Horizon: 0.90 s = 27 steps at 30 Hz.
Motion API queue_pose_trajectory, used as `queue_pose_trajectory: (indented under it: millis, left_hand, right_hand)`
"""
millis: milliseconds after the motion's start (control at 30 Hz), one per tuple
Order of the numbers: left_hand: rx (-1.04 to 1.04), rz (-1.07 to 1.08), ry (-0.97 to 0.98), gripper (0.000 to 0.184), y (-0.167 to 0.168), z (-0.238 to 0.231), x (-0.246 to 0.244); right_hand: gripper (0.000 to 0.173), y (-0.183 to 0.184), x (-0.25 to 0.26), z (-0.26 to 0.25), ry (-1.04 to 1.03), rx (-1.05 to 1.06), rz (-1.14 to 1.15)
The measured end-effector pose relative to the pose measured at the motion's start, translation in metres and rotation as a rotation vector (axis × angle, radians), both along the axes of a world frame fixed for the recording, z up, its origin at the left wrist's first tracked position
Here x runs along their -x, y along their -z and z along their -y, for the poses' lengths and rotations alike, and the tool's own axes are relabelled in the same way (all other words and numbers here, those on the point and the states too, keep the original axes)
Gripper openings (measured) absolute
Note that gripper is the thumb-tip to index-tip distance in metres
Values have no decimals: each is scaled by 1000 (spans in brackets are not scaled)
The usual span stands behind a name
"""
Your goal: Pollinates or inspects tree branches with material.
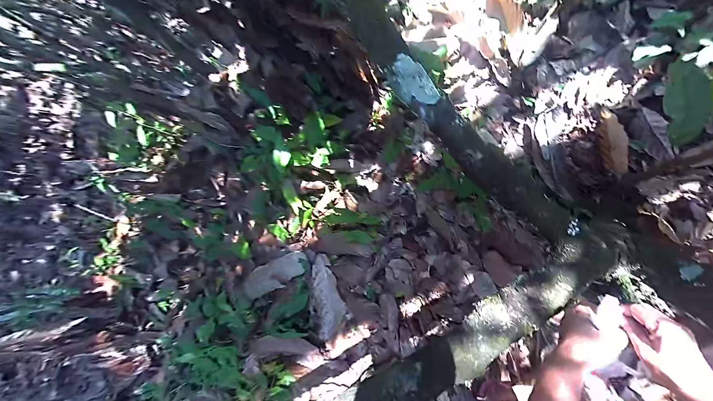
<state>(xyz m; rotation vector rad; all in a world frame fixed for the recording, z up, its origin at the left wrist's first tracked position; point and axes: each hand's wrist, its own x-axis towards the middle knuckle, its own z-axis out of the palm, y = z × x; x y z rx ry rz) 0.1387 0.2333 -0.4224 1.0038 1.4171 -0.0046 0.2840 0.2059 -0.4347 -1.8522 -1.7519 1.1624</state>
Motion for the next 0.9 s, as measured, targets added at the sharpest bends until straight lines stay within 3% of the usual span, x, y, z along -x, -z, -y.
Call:
queue_pose_trajectory:
  millis: [267,433,700,900]
  left_hand:
    - [-60,-12,126,41,1,3,-1]
    - [-28,8,64,42,-9,-1,-1]
    - [-208,6,100,38,-8,8,-3]
    - [-318,7,97,43,22,16,-7]
  right_hand:
    - [27,-10,2,5,-87,-11,83]
    - [37,3,-6,0,-32,162,-48]
    - [26,-1,-6,4,-64,32,-52]
    - [27,3,-6,7,-66,56,-20]
